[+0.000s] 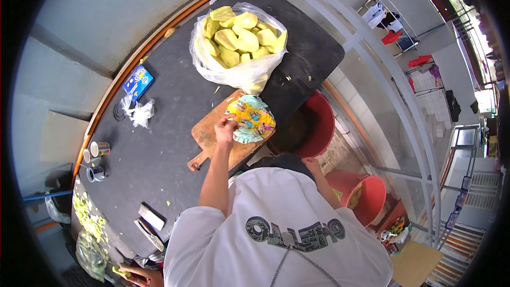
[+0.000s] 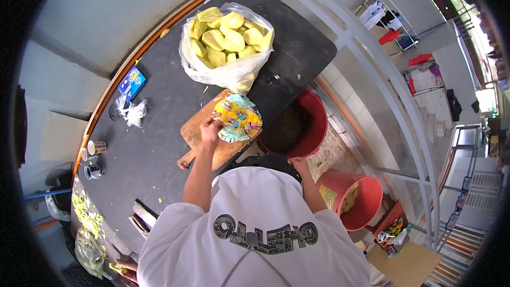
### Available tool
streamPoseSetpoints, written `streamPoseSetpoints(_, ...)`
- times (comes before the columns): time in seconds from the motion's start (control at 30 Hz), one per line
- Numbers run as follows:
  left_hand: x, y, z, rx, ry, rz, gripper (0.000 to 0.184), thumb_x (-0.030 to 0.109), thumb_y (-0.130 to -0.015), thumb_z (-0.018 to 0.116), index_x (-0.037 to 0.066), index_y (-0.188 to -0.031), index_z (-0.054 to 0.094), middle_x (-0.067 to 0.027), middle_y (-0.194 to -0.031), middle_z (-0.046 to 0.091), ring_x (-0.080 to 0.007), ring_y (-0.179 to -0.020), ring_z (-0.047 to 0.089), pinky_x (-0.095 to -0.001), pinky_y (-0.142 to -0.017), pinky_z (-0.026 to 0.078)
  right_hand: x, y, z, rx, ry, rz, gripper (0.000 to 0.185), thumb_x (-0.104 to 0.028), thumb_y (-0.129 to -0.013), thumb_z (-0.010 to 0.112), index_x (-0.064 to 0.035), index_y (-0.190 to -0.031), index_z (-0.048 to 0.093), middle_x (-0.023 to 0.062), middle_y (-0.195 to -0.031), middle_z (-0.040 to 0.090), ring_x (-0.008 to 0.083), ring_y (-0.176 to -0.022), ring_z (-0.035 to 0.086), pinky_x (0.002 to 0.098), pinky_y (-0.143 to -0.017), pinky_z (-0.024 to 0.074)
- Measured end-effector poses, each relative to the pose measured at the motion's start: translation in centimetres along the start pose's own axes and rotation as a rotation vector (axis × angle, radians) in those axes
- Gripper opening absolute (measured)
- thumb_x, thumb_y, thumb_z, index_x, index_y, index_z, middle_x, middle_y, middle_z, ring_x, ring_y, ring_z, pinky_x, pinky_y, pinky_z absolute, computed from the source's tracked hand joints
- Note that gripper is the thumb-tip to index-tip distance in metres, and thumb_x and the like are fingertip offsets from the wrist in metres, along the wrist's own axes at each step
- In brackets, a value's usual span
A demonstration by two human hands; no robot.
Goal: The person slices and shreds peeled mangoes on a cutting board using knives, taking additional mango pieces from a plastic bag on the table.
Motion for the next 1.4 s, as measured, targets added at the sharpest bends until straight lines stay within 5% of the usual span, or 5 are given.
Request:
streamPoseSetpoints(0.27,5.1,-4.0,-2.8,0.053,-0.041,0.059,0.081,0.006,-0.09,0.066,0.003,-0.158,0.023,-0.0122,-0.087,0.072,-0.0199,-0.07,0.066,-0.0355,-0.063,0.054,0.4,-0.5,0.4,-0.061,0.032,0.08,0.019,-0.018,-0.09,0.071,-0.0024,-0.099,0.078,0.0064,-0.089,0.076,0.013,-0.085,0.068,0.0292,-0.08,0.0537)
streamPoseSetpoints(0.43,4.8,-6.8,-1.4,0.124,-0.87,0.309,0.028,0.014,-0.082,0.069,0.005,-0.108,0.075,-0.018,-0.101,0.073,-0.0335,-0.084,0.071,-0.0405,-0.077,0.057,-1.4,0.5,-0.3,-0.059,0.061,0.096,0.02,-0.02,-0.09,0.071,-0.0031,-0.099,0.078,0.0051,-0.087,0.075,0.0123,-0.082,0.067,0.0293,-0.078,0.0531)
streamPoseSetpoints(0.53,5.1,-8.1,0.7,0.17,-1.24,0.513,0.025,0.018,-0.082,0.071,0.01,-0.105,0.076,-0.0167,-0.106,0.07,-0.0334,-0.102,0.065,-0.0437,-0.089,0.054,-0.6,0.6,-0.4,-0.054,0.111,0.012,0.024,-0.024,-0.089,0.072,-0.0034,-0.1,0.078,0.005,-0.087,0.075,0.0123,-0.082,0.067,0.0296,-0.078,0.053)
streamPoseSetpoints(1.0,4.9,-7.4,0.9,0.292,-1.028,0.503,0.019,0.021,-0.087,0.065,0.004,-0.088,0.074,-0.0175,-0.096,0.071,-0.0348,-0.094,0.069,-0.046,-0.081,0.054,1.7,0.3,-0.4,-0.031,-0.038,0.027,0.025,-0.028,-0.085,0.075,-0.0041,-0.09,0.079,0.0034,-0.075,0.073,0.0121,-0.07,0.064,0.0298,-0.065,0.0501)
streamPoseSetpoints(1.4,-0.8,0.3,14.7,-0.491,-0.826,0.451,0.016,0.014,-0.088,0.065,0.004,-0.091,0.076,-0.0188,-0.087,0.073,-0.0333,-0.082,0.073,-0.0413,-0.076,0.056,1.9,0.0,-1.1,0.062,0.029,-0.058,0.024,-0.027,-0.083,0.075,-0.0043,-0.088,0.079,0.008,-0.077,0.074,0.0164,-0.071,0.067,0.0326,-0.068,0.0524)
Point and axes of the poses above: each hand's wrist, its own y-axis away from the middle knuckle, its own z-axis out of the palm, x = y × z, the point moved 6 cm from there along -y, towards the middle knuckle
